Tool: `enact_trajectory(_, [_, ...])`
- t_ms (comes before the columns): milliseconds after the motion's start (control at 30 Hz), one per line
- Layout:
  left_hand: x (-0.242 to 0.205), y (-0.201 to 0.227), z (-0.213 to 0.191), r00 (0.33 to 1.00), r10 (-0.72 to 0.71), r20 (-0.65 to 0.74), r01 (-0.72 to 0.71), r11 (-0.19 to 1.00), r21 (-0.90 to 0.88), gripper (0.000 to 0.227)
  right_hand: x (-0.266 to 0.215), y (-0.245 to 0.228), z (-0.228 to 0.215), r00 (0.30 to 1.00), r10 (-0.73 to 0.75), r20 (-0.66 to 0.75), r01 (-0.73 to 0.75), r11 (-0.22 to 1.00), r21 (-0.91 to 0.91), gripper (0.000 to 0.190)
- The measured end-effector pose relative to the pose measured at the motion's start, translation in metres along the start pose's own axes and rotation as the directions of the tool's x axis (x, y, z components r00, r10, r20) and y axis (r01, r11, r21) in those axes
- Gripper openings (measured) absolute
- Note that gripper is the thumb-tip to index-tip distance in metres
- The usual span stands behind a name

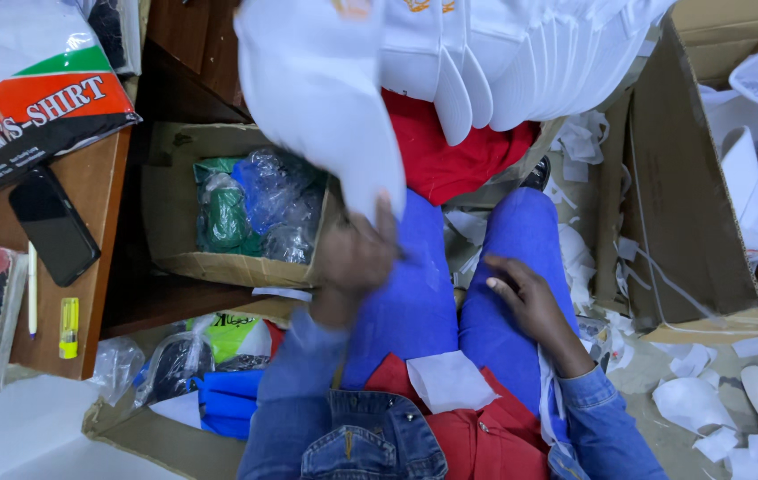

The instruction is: The person sits on the floor surrounded by boxes and removes paper tags from white baseball caps using a small blade. They carefully cut the strings and peel off the labels from the front and inside of the caps.

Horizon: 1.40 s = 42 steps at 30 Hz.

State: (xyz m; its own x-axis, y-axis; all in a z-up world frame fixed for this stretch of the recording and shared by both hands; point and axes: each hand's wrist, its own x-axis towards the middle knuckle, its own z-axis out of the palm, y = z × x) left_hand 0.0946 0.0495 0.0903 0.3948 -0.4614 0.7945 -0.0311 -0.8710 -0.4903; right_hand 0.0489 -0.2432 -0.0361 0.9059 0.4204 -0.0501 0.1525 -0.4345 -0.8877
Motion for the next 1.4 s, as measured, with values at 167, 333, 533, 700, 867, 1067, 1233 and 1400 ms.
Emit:
enact_trajectory(167, [0.018, 0.019, -0.109, 0.934, -0.218, 0.282, 0.326, 0.842, -0.429, 0.041, -0.003, -0.028, 0.018, 0.959, -0.256, -0.122, 0.228, 0.953, -0.201, 0.102])
enact_trajectory(333, [0.034, -0.006, -0.094, 0.362, -0.173, 0.916, 0.921, -0.089, -0.380, 0.026, -0.006, -0.007, 0.036, 0.846, -0.518, -0.127, 0.456, 0.826, -0.332, 0.026])
enact_trajectory(533, [-0.027, 0.001, -0.024, 0.320, -0.077, 0.944, 0.712, -0.638, -0.293, 0.044, -0.027, -0.079, -0.001, 0.788, 0.598, -0.142, -0.438, 0.708, 0.554, 0.047])
enact_trajectory(700, [0.004, 0.028, -0.095, 0.444, 0.047, 0.895, 0.821, -0.420, -0.386, 0.062, -0.027, -0.074, 0.017, 0.810, 0.571, -0.137, -0.078, 0.335, 0.939, 0.025])
enact_trajectory(867, [-0.028, 0.053, -0.113, 0.585, 0.173, 0.793, 0.809, -0.201, -0.553, 0.063, -0.041, -0.076, 0.022, 0.856, 0.511, -0.080, -0.117, 0.341, 0.933, 0.024])
enact_trajectory(1067, [-0.033, 0.071, -0.127, 0.681, 0.224, 0.697, 0.715, 0.000, -0.699, 0.067, -0.070, -0.056, 0.022, 0.878, 0.428, -0.212, -0.031, 0.493, 0.870, 0.022])
enact_trajectory(1233, [-0.051, 0.086, -0.127, 0.772, 0.011, 0.635, 0.630, 0.111, -0.768, 0.054, -0.085, -0.013, 0.034, 0.843, 0.477, -0.249, -0.016, 0.484, 0.875, 0.024])
enact_trajectory(1400, [-0.040, 0.090, -0.133, 0.745, -0.060, 0.665, 0.666, 0.134, -0.734, 0.042, -0.060, -0.099, 0.014, 0.830, 0.483, -0.277, 0.019, 0.473, 0.881, 0.022])
